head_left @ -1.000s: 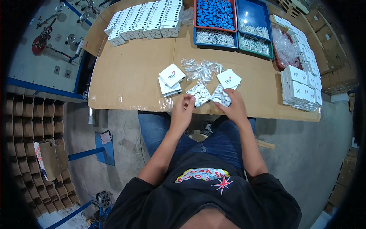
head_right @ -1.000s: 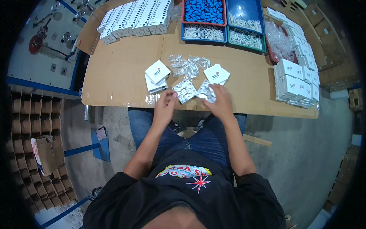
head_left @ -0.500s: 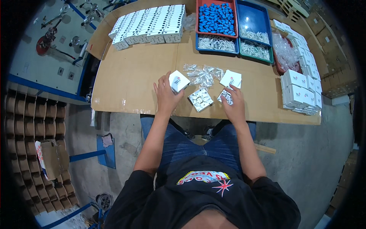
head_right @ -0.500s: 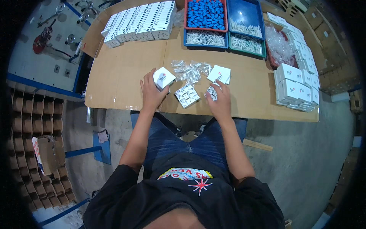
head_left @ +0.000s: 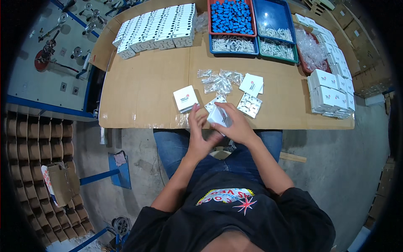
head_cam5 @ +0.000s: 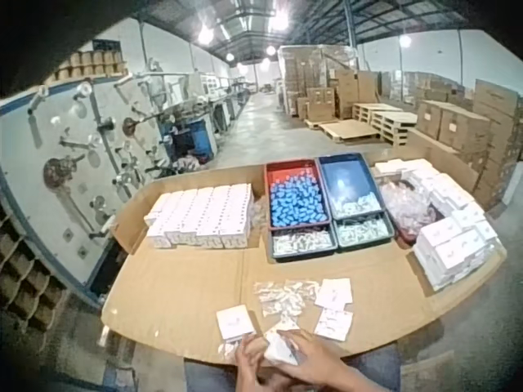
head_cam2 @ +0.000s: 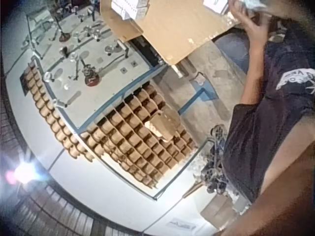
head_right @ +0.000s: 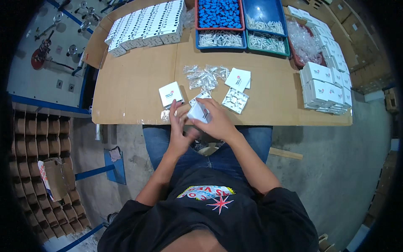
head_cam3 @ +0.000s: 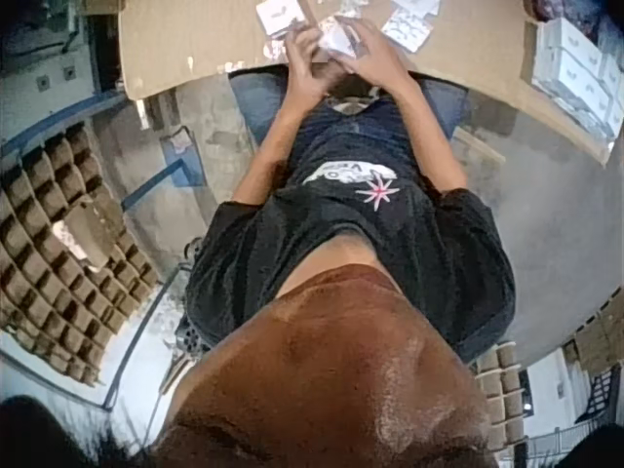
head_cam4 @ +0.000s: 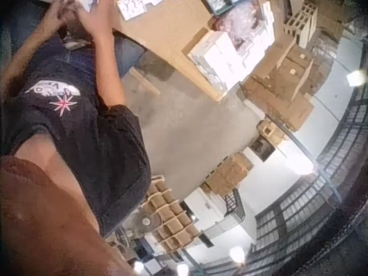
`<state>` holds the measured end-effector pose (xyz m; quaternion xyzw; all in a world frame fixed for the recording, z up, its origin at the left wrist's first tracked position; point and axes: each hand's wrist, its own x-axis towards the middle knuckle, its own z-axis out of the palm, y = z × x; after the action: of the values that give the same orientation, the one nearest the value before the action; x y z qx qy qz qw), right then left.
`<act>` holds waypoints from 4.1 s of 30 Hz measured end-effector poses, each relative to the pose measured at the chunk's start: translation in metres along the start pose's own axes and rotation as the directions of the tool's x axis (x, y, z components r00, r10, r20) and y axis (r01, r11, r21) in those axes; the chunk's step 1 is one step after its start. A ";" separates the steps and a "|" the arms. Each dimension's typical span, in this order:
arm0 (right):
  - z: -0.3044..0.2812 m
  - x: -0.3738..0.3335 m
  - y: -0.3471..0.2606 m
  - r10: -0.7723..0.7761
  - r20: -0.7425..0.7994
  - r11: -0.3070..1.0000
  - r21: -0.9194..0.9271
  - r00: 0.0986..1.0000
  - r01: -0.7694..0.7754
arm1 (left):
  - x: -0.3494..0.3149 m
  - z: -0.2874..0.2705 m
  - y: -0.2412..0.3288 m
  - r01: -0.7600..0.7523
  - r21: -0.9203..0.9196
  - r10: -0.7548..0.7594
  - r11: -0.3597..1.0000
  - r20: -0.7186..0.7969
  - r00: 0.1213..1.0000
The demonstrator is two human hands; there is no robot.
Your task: The person sits at a table and repeatedly picks small white boxes and plastic-wrapped components from trays. They place the components into the boxes, close them, and stack the finished boxes on the table. The process continues with multiple units throughout the clip.
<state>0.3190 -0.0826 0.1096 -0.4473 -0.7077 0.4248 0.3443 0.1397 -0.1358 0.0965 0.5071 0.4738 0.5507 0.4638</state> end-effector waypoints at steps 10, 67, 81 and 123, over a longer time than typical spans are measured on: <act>0.012 -0.027 0.005 -0.316 0.050 0.937 -0.141 0.947 0.320 | -0.004 0.010 -0.004 0.704 -0.629 -0.626 0.329 0.413 0.661; 0.035 -0.024 0.043 0.386 -0.116 0.866 0.386 0.915 -0.317 | -0.012 0.030 -0.044 0.345 -0.402 -0.308 0.848 0.155 0.939; -0.082 0.039 0.062 0.513 0.326 0.852 -0.305 0.794 -0.425 | -0.008 0.019 -0.003 0.372 -0.505 -0.364 0.779 0.120 0.924; -0.034 -0.010 0.024 -0.004 0.018 0.988 -0.154 1.000 0.007 | 0.002 -0.011 -0.025 0.339 -0.276 -0.389 0.899 -0.154 0.908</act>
<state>0.3606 -0.0764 0.1001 -0.4668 -0.7426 0.3719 0.3039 0.1299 -0.1314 0.0711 0.2886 0.5348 0.5570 0.5661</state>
